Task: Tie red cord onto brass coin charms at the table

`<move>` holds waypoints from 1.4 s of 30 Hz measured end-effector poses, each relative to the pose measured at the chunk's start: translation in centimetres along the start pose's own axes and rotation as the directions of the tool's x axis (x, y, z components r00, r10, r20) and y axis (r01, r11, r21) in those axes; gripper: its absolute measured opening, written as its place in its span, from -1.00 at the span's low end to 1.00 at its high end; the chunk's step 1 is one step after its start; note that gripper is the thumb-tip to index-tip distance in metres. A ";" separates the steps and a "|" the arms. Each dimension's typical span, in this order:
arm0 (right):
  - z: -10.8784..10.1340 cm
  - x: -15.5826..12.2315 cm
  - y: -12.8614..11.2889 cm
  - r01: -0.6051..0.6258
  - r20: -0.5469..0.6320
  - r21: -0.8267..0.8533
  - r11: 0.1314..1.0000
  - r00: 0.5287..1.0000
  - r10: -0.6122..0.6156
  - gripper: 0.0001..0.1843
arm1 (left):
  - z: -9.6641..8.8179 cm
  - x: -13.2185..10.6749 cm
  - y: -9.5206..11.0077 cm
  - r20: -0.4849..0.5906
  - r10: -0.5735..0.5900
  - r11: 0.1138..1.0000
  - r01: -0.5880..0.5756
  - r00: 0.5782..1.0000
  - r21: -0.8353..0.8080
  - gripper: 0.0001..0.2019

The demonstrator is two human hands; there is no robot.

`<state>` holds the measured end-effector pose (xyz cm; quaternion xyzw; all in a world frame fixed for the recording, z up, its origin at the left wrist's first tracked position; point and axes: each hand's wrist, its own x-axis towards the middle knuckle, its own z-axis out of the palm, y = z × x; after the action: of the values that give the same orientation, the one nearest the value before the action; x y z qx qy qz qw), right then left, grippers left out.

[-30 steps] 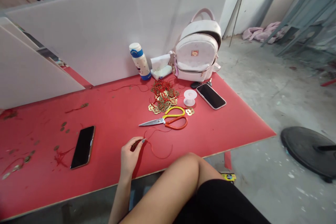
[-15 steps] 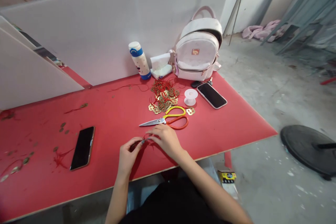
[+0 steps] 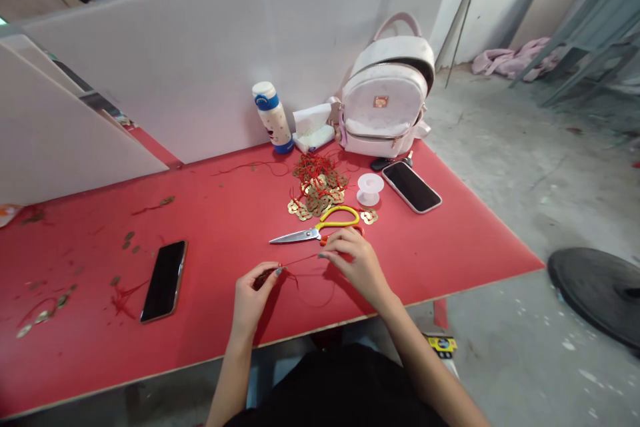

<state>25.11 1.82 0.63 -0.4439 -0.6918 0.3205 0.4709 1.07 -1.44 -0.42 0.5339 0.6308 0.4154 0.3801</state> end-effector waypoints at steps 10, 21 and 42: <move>1.5 -1.1 -0.5 -0.156 0.072 0.676 0.720 0.987 0.147 -0.49 | 0.4 0.1 -0.1 -0.001 -0.028 1.000 0.028 1.000 -0.006 -0.82; 4.0 -1.0 -1.7 -0.516 0.316 0.452 0.728 0.856 0.410 -0.65 | 1.7 -0.2 -0.5 -0.138 0.035 0.997 -0.026 0.990 0.069 -0.81; 5.6 -1.2 -2.0 -0.262 0.113 -0.011 0.965 0.959 0.261 -0.90 | 2.1 -0.4 -0.8 -0.134 0.094 0.994 -0.085 0.987 0.071 -0.84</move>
<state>19.46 -0.24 -0.11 -0.5117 -0.6520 0.4058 0.3852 2.80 -1.70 -1.90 0.5440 0.6438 0.4471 0.2994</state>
